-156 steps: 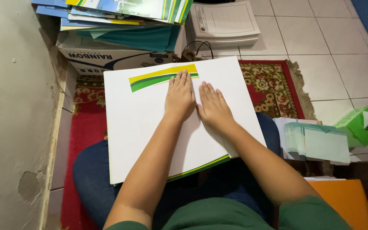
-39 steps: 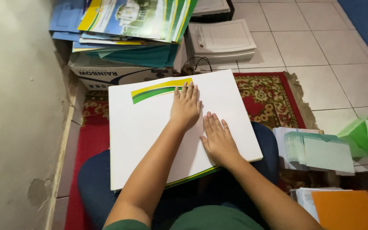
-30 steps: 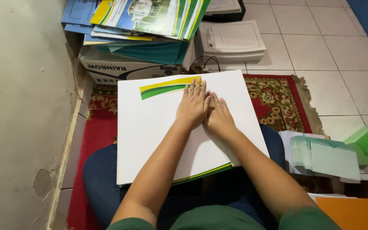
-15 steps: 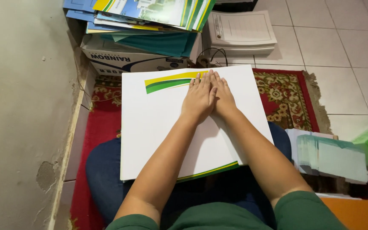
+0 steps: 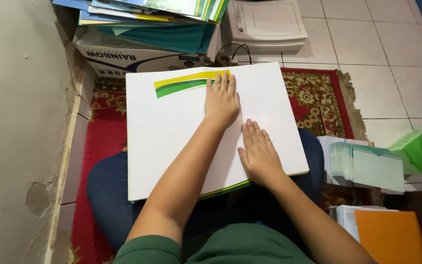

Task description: Folding printed brochures in half and smoothing the creases by hand.

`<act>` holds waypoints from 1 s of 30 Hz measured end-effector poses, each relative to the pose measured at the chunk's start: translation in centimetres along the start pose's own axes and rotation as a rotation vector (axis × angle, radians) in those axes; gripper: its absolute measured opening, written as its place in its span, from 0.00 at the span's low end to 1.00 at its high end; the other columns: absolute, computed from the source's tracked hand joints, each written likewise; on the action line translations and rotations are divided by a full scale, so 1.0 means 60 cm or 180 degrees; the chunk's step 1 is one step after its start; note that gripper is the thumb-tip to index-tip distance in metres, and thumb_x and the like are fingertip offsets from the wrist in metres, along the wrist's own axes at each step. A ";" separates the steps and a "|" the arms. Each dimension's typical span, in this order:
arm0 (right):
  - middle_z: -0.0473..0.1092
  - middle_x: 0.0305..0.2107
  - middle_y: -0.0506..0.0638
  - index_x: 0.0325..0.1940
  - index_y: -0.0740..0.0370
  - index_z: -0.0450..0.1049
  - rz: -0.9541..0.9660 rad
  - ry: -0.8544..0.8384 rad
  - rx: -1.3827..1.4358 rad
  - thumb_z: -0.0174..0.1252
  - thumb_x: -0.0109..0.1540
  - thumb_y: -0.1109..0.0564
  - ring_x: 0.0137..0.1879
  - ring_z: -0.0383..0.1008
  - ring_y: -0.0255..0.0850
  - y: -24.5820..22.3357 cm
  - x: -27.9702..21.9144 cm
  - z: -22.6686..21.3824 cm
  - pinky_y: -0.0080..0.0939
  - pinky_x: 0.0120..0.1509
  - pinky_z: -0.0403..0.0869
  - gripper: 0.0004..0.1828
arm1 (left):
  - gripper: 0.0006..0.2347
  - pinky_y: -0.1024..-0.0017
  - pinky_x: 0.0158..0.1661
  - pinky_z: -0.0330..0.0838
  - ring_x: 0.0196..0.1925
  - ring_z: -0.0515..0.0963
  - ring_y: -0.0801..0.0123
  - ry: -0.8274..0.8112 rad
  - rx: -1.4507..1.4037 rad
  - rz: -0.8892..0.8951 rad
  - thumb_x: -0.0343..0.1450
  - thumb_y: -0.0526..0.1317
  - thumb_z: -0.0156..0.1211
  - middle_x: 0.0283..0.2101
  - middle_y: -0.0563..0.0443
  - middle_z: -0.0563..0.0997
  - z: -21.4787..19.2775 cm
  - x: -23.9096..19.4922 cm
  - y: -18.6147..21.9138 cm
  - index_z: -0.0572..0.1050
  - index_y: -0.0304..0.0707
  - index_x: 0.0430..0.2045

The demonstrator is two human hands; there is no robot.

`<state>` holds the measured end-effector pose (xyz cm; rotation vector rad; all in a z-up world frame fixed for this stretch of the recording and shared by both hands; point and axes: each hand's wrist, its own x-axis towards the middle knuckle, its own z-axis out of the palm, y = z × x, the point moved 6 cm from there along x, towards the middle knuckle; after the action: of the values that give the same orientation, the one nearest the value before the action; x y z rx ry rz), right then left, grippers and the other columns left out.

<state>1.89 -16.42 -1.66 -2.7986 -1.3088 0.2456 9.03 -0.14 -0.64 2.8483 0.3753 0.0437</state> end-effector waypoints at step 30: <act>0.42 0.77 0.63 0.79 0.69 0.44 -0.0007 0.0427 0.0119 0.37 0.67 0.54 0.82 0.38 0.54 0.008 0.188 -0.042 0.56 0.81 0.39 0.36 | 0.27 0.49 0.72 0.43 0.77 0.53 0.42 0.1123 -0.0671 0.0016 0.79 0.50 0.32 0.73 0.30 0.59 0.002 -0.005 -0.040 0.57 0.28 0.70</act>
<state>9.80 -8.02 -0.66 -2.7291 -1.2643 0.0798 8.14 2.00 -1.39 2.6272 0.4061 0.5580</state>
